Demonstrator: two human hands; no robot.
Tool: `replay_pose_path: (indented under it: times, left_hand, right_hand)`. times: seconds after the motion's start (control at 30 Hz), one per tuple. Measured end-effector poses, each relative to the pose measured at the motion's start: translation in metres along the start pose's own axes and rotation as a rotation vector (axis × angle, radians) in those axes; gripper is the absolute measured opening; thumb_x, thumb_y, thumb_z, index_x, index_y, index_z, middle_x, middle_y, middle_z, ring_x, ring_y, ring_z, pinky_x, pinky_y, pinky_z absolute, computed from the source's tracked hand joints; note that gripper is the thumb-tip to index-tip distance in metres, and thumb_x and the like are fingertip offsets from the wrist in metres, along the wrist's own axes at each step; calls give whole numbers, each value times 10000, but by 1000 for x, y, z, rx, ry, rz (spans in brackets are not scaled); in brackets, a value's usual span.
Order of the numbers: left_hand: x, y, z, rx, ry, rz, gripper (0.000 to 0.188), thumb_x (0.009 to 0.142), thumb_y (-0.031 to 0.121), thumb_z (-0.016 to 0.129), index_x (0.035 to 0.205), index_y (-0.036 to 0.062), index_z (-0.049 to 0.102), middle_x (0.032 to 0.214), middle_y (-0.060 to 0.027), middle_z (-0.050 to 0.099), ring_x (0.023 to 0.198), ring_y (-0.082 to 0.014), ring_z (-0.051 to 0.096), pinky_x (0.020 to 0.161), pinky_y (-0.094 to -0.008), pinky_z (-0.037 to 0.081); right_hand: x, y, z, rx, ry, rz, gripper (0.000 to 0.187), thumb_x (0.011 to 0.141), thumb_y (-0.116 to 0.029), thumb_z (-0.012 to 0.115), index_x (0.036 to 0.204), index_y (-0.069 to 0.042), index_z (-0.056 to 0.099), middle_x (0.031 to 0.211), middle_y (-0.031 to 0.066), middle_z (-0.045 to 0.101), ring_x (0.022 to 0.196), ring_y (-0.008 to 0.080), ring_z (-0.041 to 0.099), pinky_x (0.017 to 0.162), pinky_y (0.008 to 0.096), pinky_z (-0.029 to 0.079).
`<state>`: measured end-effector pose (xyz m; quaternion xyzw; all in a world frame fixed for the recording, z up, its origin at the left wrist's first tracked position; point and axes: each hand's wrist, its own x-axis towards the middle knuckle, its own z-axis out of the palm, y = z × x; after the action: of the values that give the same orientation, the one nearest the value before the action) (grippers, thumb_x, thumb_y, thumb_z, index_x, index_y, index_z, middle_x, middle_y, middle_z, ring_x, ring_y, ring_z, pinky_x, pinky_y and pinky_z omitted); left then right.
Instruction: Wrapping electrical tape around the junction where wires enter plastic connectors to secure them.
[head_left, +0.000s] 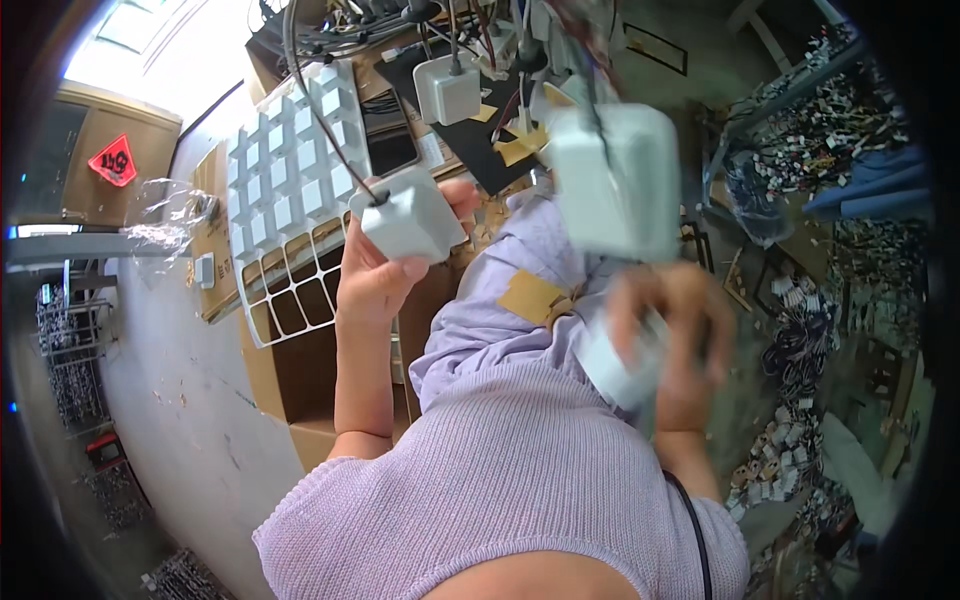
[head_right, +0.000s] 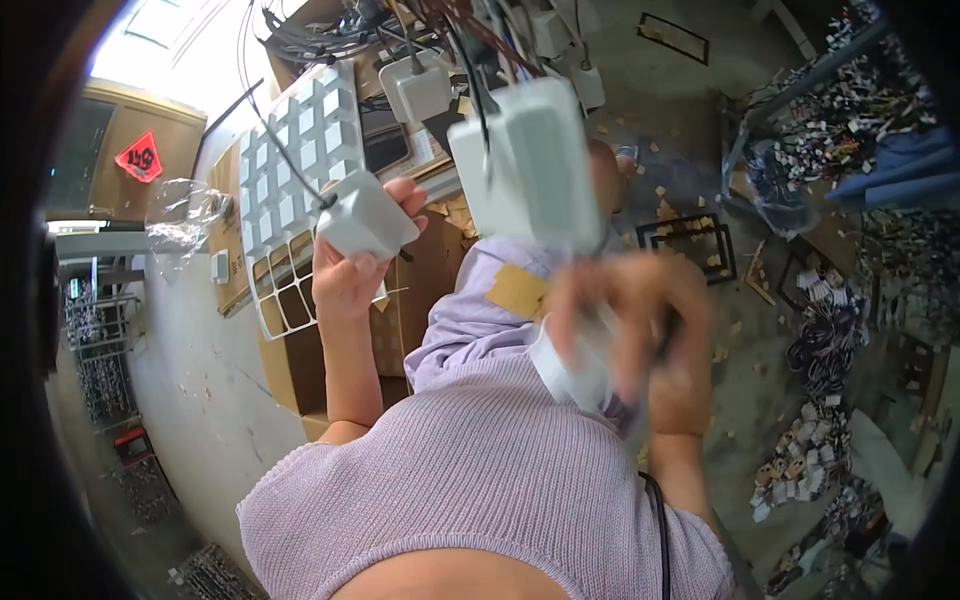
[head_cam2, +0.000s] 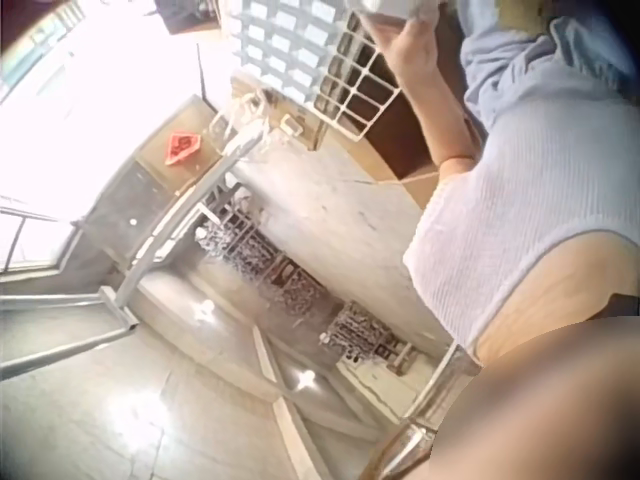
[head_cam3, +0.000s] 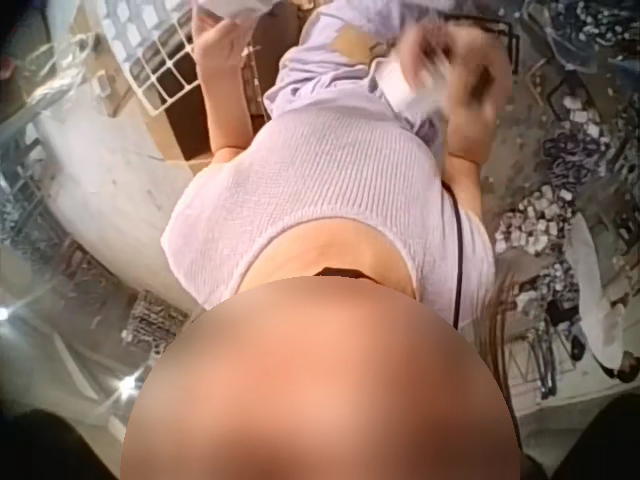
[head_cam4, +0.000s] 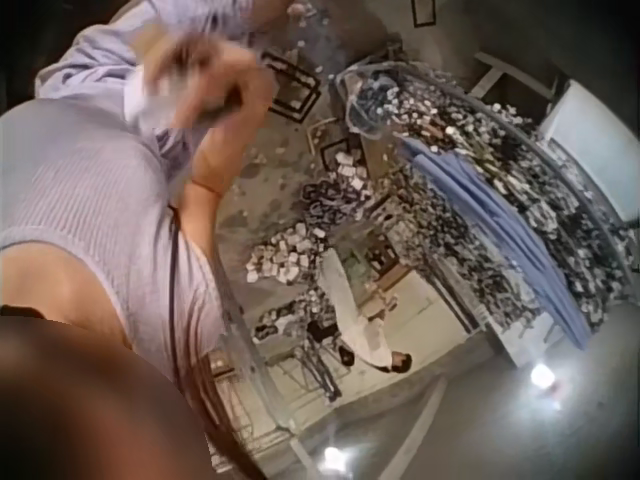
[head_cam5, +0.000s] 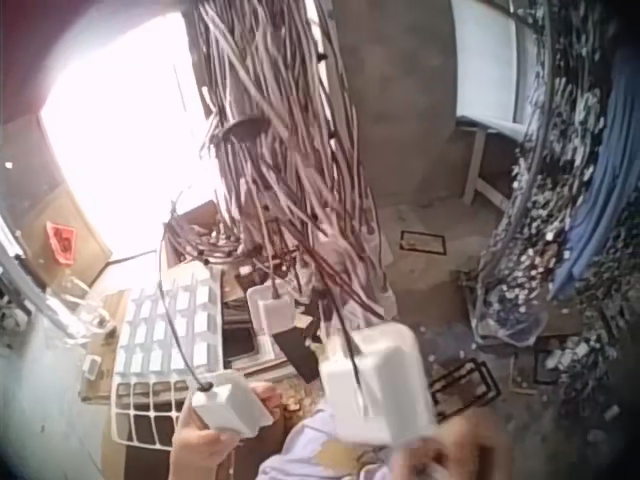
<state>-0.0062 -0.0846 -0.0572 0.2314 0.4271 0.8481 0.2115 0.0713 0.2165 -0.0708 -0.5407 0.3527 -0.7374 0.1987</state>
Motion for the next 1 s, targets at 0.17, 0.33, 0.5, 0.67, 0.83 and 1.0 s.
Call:
replay_pose_path:
  times: [0.17, 0.33, 0.5, 0.67, 0.83, 1.0]
  left_hand:
    - [5, 0, 7, 50, -23, 30, 725, 607, 151, 843, 1189, 102, 414, 1088, -152, 529, 1084, -319, 569, 939, -480, 489]
    - [7, 8, 17, 83, -43, 36, 822, 644, 164, 803, 1334, -2, 388, 1100, -133, 559, 1101, -284, 565, 968, -434, 453]
    - [4, 8, 22, 197, -14, 59, 718, 665, 202, 778, 1271, -15, 462, 1077, -98, 553, 1093, -261, 565, 986, -387, 416]
    - [9, 0, 26, 64, -108, 21, 642, 679, 190, 703, 1234, -14, 454, 1023, -143, 574, 1031, -274, 581, 930, -403, 448]
    - [10, -4, 41, -383, -588, -19, 723, 619, 239, 693, 1183, -151, 462, 807, -193, 590, 789, -323, 649, 794, -455, 533]
    - [15, -2, 51, -149, -427, -59, 692, 642, 220, 675, 1199, -138, 474, 919, -176, 576, 889, -270, 611, 803, -410, 512]
  right_hand:
    - [55, -54, 87, -424, 934, 250, 465, 803, -256, 695, 1183, -10, 590, 1204, 201, 563, 999, 287, 596, 831, 388, 494]
    - [34, -77, 61, -533, 366, 110, 388, 728, -236, 704, 1030, 5, 666, 1032, 156, 620, 897, 261, 599, 810, 347, 472]
    - [-31, -72, 84, -1252, 886, 358, 453, 608, -314, 756, 918, -8, 633, 962, 150, 557, 818, 240, 600, 730, 338, 488]
    - [-41, -89, 88, -581, 705, -186, 601, 527, -475, 841, 922, -50, 684, 961, 147, 545, 740, 212, 553, 643, 309, 475]
    - [-8, -60, 45, -775, 508, 481, 663, 649, -413, 768, 1164, -25, 613, 1175, 132, 528, 1027, 233, 546, 821, 326, 460]
    - [0, -22, -9, -648, 809, 475, 501, 782, -257, 657, 1241, -64, 602, 1482, 124, 327, 905, 123, 585, 820, 270, 476]
